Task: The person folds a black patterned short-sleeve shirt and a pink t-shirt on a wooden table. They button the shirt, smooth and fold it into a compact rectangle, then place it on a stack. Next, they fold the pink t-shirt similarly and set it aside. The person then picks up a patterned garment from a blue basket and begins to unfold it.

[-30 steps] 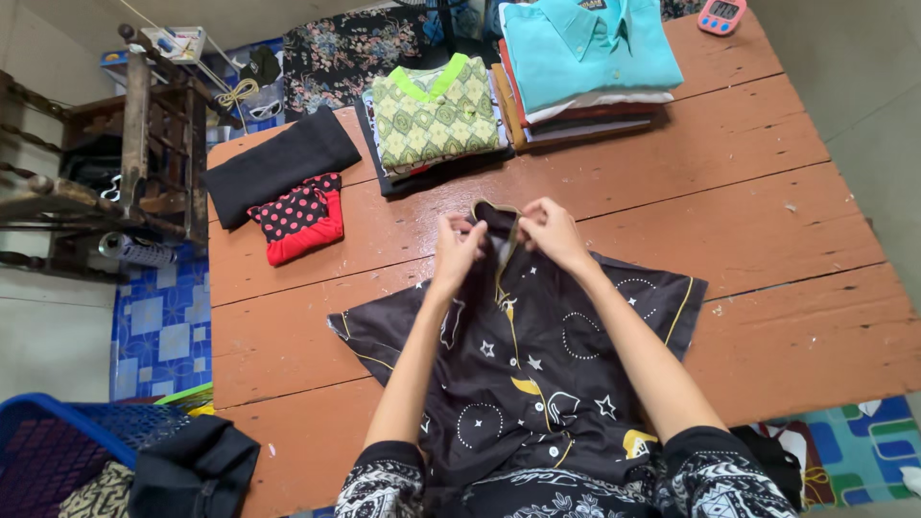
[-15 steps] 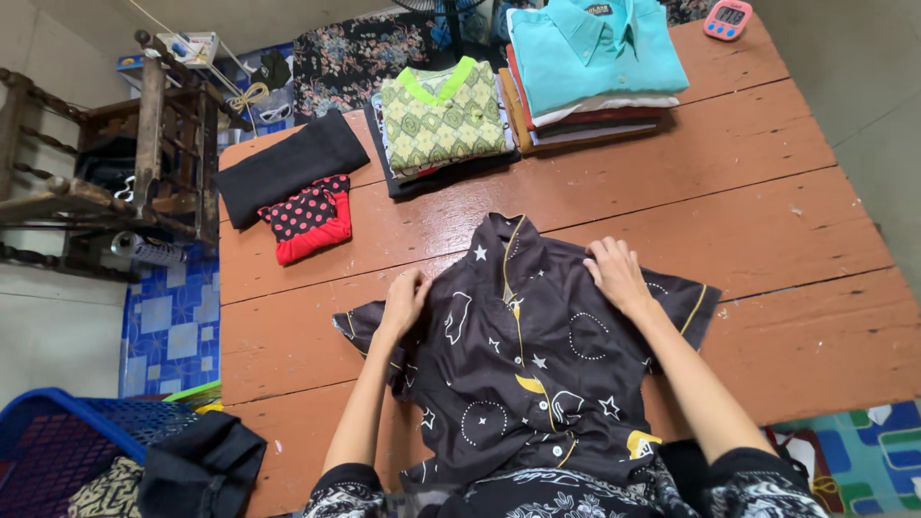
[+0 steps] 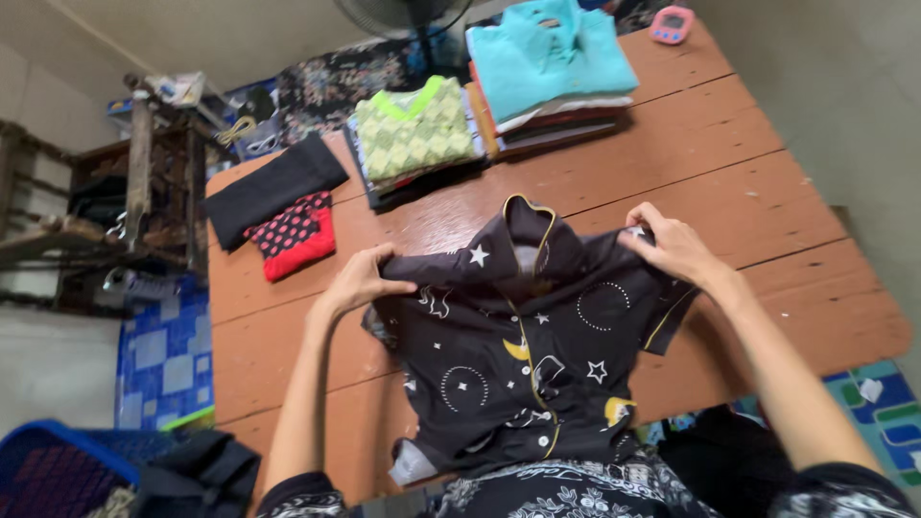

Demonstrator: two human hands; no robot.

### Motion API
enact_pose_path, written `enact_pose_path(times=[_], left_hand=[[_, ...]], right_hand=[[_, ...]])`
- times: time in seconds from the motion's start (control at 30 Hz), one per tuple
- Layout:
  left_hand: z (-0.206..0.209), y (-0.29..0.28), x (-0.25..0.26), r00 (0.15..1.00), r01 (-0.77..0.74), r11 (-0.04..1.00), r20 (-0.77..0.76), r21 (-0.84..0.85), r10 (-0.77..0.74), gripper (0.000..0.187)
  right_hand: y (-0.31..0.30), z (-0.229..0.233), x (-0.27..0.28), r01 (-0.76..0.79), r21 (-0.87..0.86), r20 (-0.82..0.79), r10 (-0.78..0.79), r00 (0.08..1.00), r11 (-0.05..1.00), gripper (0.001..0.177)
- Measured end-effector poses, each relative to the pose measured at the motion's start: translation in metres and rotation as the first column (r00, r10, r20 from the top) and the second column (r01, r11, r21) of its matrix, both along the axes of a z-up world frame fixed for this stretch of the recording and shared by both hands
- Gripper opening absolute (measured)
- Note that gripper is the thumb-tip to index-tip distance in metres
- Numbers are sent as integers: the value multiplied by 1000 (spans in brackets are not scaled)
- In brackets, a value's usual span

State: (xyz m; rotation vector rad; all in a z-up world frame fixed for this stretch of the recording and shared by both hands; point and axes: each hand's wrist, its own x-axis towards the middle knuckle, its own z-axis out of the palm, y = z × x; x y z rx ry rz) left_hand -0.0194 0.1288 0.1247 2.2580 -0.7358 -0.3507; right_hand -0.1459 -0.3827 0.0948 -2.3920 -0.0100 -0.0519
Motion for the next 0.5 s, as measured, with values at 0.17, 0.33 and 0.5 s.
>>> enact_pose_path(times=[0.17, 0.33, 0.5], left_hand=[[29, -53, 9, 810, -150, 948, 585, 281, -45, 35], [45, -137, 12, 809, -355, 832, 585, 426, 46, 38], [70, -222, 34, 754, 3, 993, -653, 118, 75, 53]], right_hand=[[-29, 74, -40, -119, -255, 9, 125, 992, 960, 35], [-73, 77, -82, 311, -378, 269, -218, 938, 872, 28], [-134, 51, -101, 554, 58, -265, -522, 811, 831, 46]])
